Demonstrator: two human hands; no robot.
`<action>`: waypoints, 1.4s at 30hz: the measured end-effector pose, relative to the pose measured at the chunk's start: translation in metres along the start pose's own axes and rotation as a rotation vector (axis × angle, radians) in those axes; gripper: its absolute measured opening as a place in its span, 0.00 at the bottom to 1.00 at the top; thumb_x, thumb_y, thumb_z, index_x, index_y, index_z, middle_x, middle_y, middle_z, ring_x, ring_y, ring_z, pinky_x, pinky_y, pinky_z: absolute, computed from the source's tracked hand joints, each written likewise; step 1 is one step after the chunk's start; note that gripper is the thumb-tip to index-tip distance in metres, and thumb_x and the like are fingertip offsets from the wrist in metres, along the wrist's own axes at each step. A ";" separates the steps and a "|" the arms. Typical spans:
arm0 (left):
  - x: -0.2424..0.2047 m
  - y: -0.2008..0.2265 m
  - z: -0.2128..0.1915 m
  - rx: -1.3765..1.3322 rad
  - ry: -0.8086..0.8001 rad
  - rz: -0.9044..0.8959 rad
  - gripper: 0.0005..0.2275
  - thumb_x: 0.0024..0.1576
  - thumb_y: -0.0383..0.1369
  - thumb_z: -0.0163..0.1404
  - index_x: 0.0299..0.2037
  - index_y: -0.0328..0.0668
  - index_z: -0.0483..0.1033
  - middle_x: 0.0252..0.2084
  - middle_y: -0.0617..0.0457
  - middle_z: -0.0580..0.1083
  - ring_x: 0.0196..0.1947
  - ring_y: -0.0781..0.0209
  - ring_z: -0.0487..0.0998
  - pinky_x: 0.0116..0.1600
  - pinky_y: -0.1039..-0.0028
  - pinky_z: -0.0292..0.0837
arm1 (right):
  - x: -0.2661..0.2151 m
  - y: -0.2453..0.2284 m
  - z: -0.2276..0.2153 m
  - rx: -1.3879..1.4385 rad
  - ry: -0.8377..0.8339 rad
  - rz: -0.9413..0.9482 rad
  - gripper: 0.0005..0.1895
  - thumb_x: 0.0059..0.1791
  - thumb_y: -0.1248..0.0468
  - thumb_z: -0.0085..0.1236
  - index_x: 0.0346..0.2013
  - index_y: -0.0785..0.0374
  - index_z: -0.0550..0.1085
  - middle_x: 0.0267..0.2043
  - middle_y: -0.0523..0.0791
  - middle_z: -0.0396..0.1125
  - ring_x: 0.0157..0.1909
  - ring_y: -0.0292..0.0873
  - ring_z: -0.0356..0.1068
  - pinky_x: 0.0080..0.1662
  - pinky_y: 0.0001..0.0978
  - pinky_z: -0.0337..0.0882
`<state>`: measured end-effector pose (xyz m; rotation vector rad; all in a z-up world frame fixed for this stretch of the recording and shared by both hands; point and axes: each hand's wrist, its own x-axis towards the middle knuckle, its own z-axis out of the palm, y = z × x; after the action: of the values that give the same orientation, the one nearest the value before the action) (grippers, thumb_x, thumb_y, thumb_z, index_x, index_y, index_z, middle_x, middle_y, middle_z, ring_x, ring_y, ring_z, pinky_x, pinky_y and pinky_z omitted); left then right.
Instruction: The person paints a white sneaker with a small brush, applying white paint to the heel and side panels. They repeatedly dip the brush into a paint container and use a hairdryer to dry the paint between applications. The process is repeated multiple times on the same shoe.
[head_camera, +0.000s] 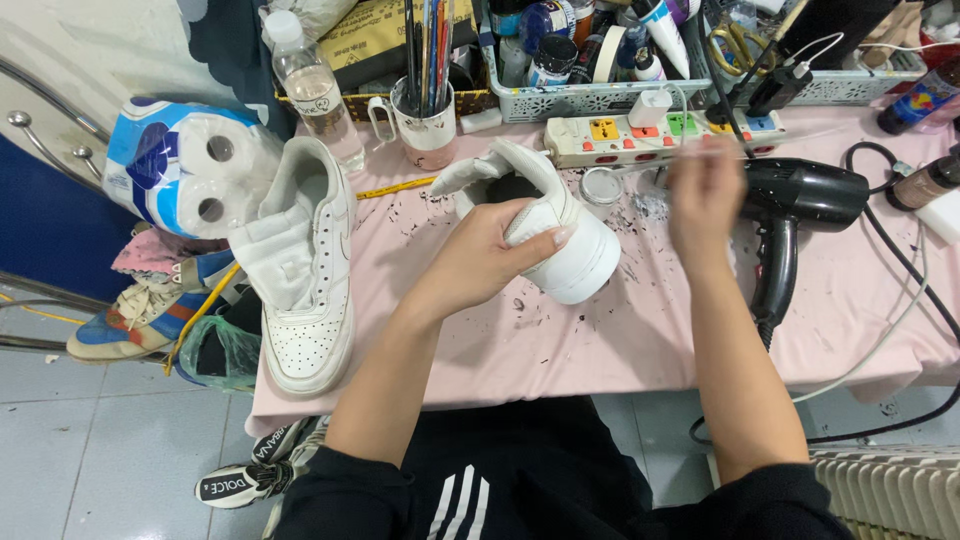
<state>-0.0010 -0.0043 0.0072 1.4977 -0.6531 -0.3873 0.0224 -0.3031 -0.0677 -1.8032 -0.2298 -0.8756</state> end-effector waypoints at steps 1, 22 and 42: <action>0.001 0.001 0.001 -0.005 -0.003 0.003 0.15 0.61 0.37 0.54 0.51 0.32 0.78 0.43 0.53 0.80 0.42 0.71 0.80 0.47 0.73 0.80 | -0.006 -0.013 -0.009 0.168 0.058 0.061 0.12 0.69 0.63 0.48 0.43 0.60 0.62 0.32 0.45 0.62 0.27 0.36 0.60 0.29 0.26 0.58; 0.011 0.017 0.021 0.138 0.046 -0.019 0.16 0.59 0.40 0.55 0.48 0.34 0.79 0.39 0.51 0.82 0.38 0.68 0.81 0.45 0.72 0.78 | -0.079 -0.115 -0.024 -0.158 -0.085 -0.968 0.26 0.55 0.77 0.41 0.69 0.64 0.55 0.24 0.49 0.65 0.23 0.46 0.66 0.23 0.36 0.66; 0.014 0.014 0.032 0.283 0.065 -0.001 0.17 0.58 0.43 0.54 0.45 0.35 0.80 0.36 0.49 0.83 0.36 0.65 0.84 0.44 0.71 0.78 | -0.127 -0.095 -0.041 -0.261 -0.403 -0.665 0.08 0.38 0.74 0.48 0.31 0.66 0.68 0.31 0.54 0.69 0.30 0.50 0.70 0.29 0.35 0.70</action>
<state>-0.0116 -0.0369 0.0219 1.7717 -0.6763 -0.2522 -0.1379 -0.2689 -0.0750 -2.1779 -1.0610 -1.0137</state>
